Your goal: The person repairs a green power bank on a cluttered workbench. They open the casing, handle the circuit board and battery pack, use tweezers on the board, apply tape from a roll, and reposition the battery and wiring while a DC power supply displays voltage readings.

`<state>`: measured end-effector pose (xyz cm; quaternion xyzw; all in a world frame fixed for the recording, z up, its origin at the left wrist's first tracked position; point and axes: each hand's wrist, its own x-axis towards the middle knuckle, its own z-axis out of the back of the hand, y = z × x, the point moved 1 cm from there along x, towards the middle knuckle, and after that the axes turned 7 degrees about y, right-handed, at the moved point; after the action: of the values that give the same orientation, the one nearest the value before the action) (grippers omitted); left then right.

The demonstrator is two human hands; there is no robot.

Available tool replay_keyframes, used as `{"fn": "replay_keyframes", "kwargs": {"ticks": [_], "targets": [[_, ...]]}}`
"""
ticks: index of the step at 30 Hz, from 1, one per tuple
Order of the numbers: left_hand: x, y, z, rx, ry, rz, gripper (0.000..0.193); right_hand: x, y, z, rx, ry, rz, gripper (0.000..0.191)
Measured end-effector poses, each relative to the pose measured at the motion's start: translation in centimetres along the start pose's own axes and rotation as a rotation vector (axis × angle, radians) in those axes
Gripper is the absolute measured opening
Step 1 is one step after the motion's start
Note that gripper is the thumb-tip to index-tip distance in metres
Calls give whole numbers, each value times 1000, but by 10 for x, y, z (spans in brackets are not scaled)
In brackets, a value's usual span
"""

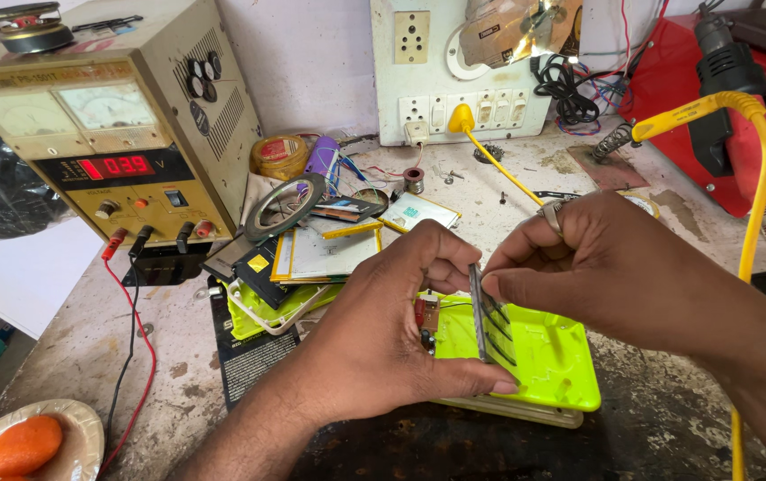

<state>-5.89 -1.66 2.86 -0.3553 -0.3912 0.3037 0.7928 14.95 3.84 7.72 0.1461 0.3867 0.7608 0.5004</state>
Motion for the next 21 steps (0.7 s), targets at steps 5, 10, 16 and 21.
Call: {"fn": "replay_keyframes", "kwargs": {"ticks": [5, 10, 16, 21], "targets": [[0, -1, 1, 23, -1, -9, 74, -2, 5, 0, -23, 2, -29, 22], [0, -1, 1, 7, 5, -13, 73, -1, 4, 0, -6, 39, 0, 20], [0, -1, 1, 26, -4, -34, 73, -1, 2, 1, -16, 35, -9, 20], [0, 1, 2, 93, -18, -41, 76, -2, 3, 0, -34, 23, 21, 22]]}}
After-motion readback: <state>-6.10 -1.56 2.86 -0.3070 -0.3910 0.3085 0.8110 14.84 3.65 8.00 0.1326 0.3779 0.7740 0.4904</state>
